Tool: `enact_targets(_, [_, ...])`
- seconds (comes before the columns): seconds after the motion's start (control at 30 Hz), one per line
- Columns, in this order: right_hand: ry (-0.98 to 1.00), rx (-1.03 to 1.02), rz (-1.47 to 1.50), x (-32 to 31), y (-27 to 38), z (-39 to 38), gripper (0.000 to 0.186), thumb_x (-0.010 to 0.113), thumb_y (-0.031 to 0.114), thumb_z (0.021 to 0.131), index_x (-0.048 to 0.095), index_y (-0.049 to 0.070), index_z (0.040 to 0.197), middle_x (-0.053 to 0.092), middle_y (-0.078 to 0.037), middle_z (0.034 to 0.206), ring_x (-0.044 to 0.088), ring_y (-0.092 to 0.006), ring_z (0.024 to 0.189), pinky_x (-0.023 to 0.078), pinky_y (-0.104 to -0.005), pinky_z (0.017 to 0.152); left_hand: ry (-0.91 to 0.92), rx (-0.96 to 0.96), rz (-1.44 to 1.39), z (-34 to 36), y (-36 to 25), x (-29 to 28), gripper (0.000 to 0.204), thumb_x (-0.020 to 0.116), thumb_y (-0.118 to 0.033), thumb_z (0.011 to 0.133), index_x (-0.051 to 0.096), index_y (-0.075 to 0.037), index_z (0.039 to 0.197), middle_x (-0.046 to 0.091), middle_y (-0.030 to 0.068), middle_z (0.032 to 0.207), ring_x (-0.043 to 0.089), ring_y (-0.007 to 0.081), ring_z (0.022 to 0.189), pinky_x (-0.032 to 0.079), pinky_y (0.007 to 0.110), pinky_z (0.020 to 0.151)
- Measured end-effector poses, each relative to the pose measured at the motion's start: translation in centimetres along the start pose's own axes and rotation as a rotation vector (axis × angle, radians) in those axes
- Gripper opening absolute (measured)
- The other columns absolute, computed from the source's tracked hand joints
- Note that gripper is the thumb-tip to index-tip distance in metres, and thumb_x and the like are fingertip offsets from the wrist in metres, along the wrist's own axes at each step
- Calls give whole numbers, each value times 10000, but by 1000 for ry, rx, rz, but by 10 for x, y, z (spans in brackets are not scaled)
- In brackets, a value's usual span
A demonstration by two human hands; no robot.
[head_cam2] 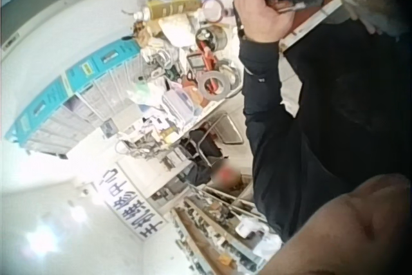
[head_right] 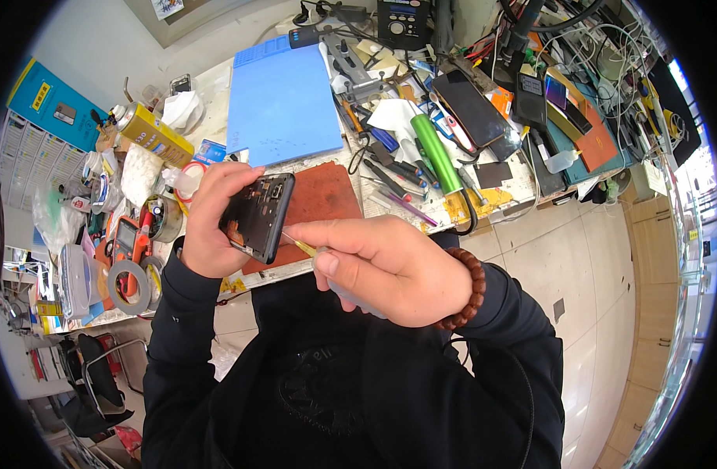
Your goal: The person disassembles a smartphone using a screwdriver and tweezers, removes the back cover, and manipulates internal components. They then reconnect a cable and test the device by powering it on.
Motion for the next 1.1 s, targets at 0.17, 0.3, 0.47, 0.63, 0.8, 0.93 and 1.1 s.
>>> enact_targets(0.17, [30,-1,-49,1,3,-2,445,551,121,1229,607,-17,1648,762,-75,1059,706,-97,800,589,-272,739,-2,8,7,1,0,-2,772,981,-63,738,705,-38,1458,696,155,1295,675,365,1159,563,439,1003])
enact_targets(0.3, [76,-25,-125,1,4,-2,442,539,111,1229,614,-30,1642,778,-81,1080,706,-90,804,589,-273,743,-1,16,18,1,0,-1,748,974,-60,752,708,-36,1451,698,154,1279,675,364,1147,564,440,1000])
enact_targets(0.47, [79,-24,-166,2,5,-1,439,556,121,1227,624,-26,1634,768,-71,1058,702,-87,797,587,-268,738,-18,21,17,0,0,1,715,946,-27,760,715,-32,1437,696,145,1264,675,366,1146,564,442,991])
enact_targets(0.63, [76,-82,-391,-4,9,1,411,626,76,1172,679,-34,1564,756,-100,978,725,-156,793,589,-332,740,-2,86,196,4,0,-7,737,928,-4,700,731,-46,1409,695,127,1254,673,374,1143,565,463,992])
enact_targets(0.8, [76,-180,-656,-8,9,6,374,701,44,1077,740,-45,1438,755,-178,918,757,-353,815,585,-450,757,56,189,397,14,-10,-16,755,915,5,654,747,-61,1387,697,120,1239,676,385,1152,560,500,1005])
enact_targets(0.93, [77,-118,-664,-7,4,9,330,711,81,1055,766,-30,1361,786,-233,1004,755,-476,925,594,-526,808,87,262,479,22,-20,-20,759,908,25,651,749,-61,1388,701,123,1255,677,398,1180,557,519,1020])
enact_targets(1.1, [-31,-205,-730,-11,-1,14,317,726,66,1066,771,-32,1364,800,-213,1029,781,-398,922,600,-438,806,57,258,528,33,-11,-24,658,839,12,680,764,-65,1328,703,127,1216,683,397,1145,558,510,1005])
Point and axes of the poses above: each hand's wrist, its own z-axis towards the middle knuckle, its own x-axis out of the palm, y = z × x, the point moved 3 cm from there along z, towards the middle knuckle
